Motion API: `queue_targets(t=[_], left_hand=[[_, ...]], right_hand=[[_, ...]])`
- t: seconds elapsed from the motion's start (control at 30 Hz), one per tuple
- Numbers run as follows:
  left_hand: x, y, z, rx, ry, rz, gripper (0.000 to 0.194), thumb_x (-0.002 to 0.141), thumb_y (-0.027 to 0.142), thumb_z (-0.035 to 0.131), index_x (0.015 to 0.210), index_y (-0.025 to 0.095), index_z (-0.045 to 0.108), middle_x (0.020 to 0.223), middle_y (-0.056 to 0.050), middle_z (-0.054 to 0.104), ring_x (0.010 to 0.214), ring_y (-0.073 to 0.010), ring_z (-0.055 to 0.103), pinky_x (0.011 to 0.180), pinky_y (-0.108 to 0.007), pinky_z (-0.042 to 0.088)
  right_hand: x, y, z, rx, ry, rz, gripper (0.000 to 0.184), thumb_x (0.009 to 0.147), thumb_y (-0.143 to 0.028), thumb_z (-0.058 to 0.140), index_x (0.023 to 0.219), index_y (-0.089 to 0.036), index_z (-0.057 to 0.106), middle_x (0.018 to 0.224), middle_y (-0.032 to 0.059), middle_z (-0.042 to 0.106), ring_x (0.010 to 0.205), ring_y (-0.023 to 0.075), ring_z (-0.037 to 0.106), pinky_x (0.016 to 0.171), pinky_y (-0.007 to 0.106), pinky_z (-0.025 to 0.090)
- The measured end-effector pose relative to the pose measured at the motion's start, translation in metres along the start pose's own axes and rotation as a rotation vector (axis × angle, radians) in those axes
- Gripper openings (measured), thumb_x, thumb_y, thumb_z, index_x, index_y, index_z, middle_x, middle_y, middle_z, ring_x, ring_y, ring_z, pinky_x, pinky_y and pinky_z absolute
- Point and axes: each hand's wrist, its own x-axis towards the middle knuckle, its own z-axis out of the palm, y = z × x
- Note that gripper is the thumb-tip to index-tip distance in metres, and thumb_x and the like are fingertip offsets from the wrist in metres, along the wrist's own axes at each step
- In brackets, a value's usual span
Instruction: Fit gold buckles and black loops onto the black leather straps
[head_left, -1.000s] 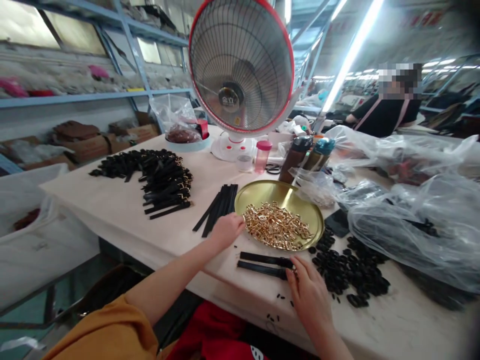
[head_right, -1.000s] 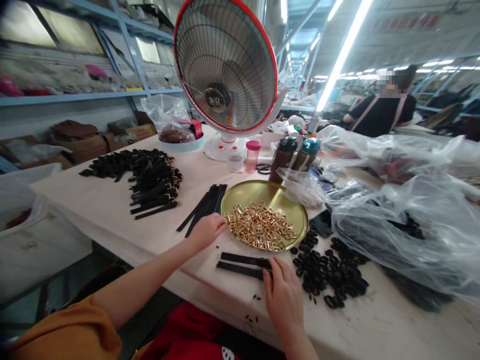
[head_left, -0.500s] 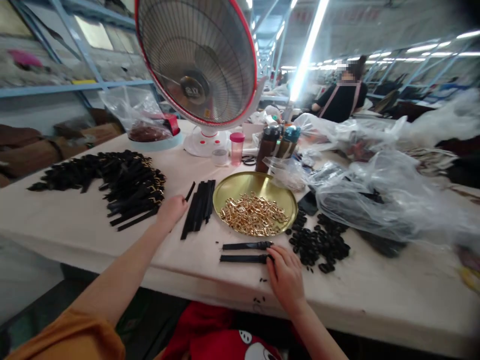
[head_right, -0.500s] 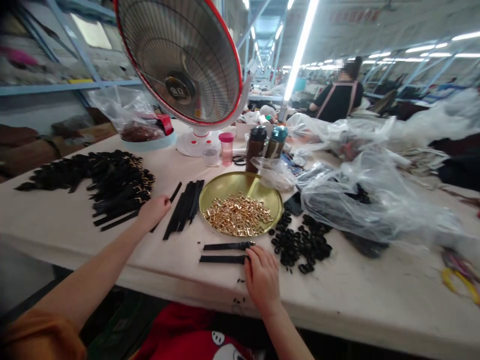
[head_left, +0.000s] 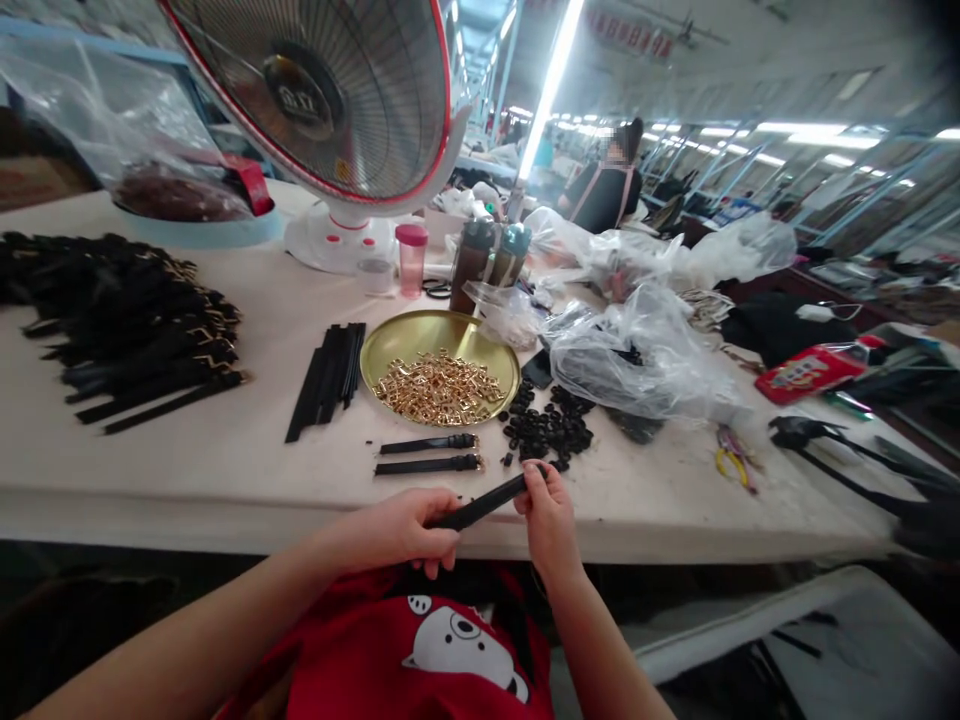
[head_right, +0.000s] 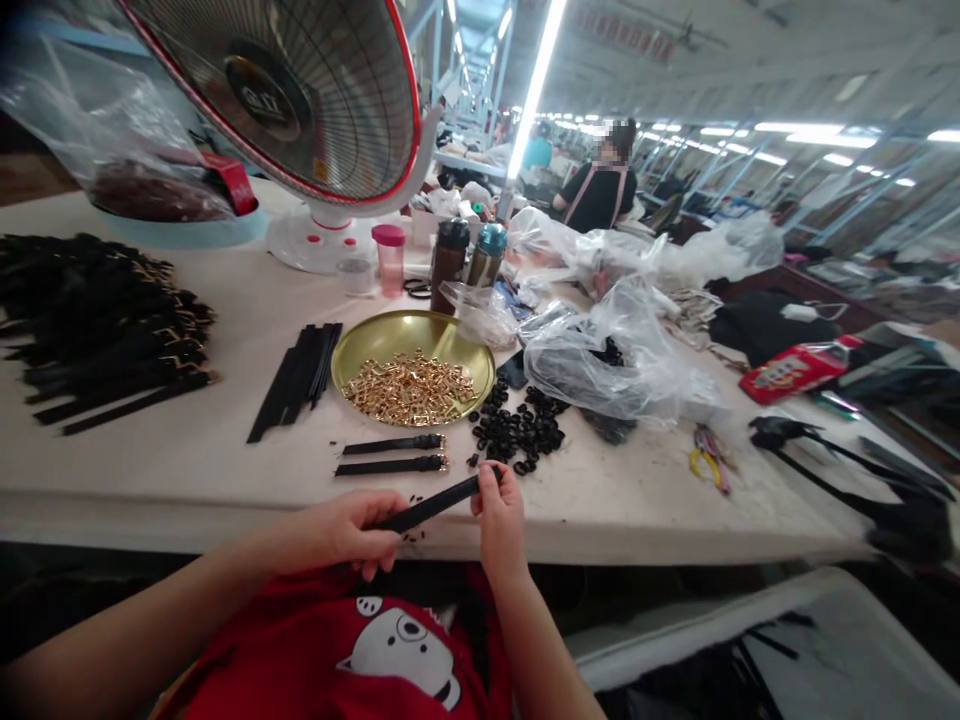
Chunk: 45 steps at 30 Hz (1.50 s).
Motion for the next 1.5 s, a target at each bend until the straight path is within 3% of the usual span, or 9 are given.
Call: queue_targets(t=[0.13,0.27,0.37,0.47,0.7,0.9,1.13,1.27,1.5], left_hand=[[-0.003,-0.006,-0.019,-0.079,0.291,0.02,0.021,0.071,0.035,0.057,0.072,0.015,0.049,0.06,0.004,0.056,0.05,-0.0081,0.049,0.048,-0.02,0.034],[0.01,-0.009,-0.022,-0.357,0.544,0.137,0.023,0.071,0.035,0.06,0.08,0.016,0.051,0.069,0.003,0.055,0.057,-0.007,0.049,0.051,-0.018,0.034],[0.024,-0.007,-0.012,-0.403,0.478,0.159,0.023,0.072,0.034,0.06,0.085,0.016,0.054,0.07,0.003,0.054,0.06,-0.0078,0.049,0.053,-0.019,0.036],[0.033,-0.001,-0.006,-0.316,0.421,0.178,0.02,0.073,0.034,0.057,0.08,0.015,0.054,0.062,0.005,0.051,0.054,-0.0072,0.045,0.052,-0.019,0.036],[0.039,0.011,-0.01,-0.29,0.454,0.067,0.021,0.072,0.034,0.055,0.081,0.015,0.054,0.057,0.007,0.044,0.047,-0.0056,0.038,0.043,-0.016,0.03],[0.046,0.013,-0.008,-0.449,0.411,-0.016,0.026,0.068,0.036,0.06,0.084,0.015,0.057,0.059,0.006,0.046,0.047,-0.0046,0.038,0.042,-0.015,0.029],[0.044,0.017,-0.011,-0.493,0.364,-0.042,0.022,0.065,0.03,0.06,0.08,0.014,0.059,0.059,0.005,0.051,0.048,-0.0048,0.04,0.045,-0.017,0.028],[0.043,0.017,-0.01,-0.463,0.36,-0.02,0.021,0.065,0.028,0.058,0.081,0.014,0.059,0.058,0.005,0.049,0.047,-0.005,0.04,0.046,-0.018,0.03],[0.041,0.014,-0.001,-0.372,0.364,0.021,0.015,0.067,0.025,0.052,0.077,0.015,0.055,0.061,0.005,0.049,0.051,-0.0063,0.045,0.049,-0.018,0.036]], right_hand=[[-0.009,0.0,-0.027,0.043,0.087,0.021,0.024,0.07,-0.039,0.064,0.076,-0.02,0.05,0.053,-0.008,0.044,0.046,0.0058,0.038,0.046,0.018,0.032],[-0.039,0.0,-0.028,-0.041,-0.212,0.217,0.025,0.073,-0.039,0.061,0.07,-0.019,0.046,0.051,-0.0061,0.05,0.047,0.0072,0.043,0.049,0.019,0.034],[-0.056,-0.002,-0.016,-0.16,-0.544,0.342,0.025,0.071,-0.037,0.063,0.069,-0.019,0.047,0.054,-0.0051,0.053,0.048,0.0082,0.046,0.049,0.02,0.035],[-0.041,-0.007,-0.014,-0.337,-0.678,0.235,0.02,0.073,-0.035,0.06,0.07,-0.018,0.051,0.06,-0.0028,0.056,0.055,0.0097,0.05,0.054,0.021,0.039],[0.091,-0.037,-0.061,-1.098,-0.084,-0.298,0.027,0.083,-0.039,0.037,0.084,-0.017,0.054,0.075,0.0049,0.062,0.07,0.0162,0.057,0.064,0.026,0.042],[0.166,-0.039,-0.058,-1.431,-0.042,-0.271,0.018,0.073,-0.033,0.053,0.069,-0.018,0.063,0.081,0.0092,0.062,0.079,0.0225,0.057,0.066,0.03,0.036],[0.18,-0.045,-0.051,-1.596,-0.034,-0.208,0.019,0.073,-0.035,0.053,0.069,-0.019,0.063,0.063,0.0056,0.061,0.065,0.0203,0.056,0.055,0.028,0.031],[0.148,-0.051,-0.052,-1.161,-0.063,-0.233,0.024,0.073,-0.041,0.054,0.076,-0.018,0.059,0.059,0.0016,0.057,0.056,0.0158,0.051,0.053,0.027,0.035],[0.055,-0.025,-0.018,-0.206,-0.208,0.069,0.03,0.07,-0.046,0.062,0.064,-0.017,0.056,0.053,-0.0022,0.054,0.049,0.009,0.044,0.048,0.022,0.035]])
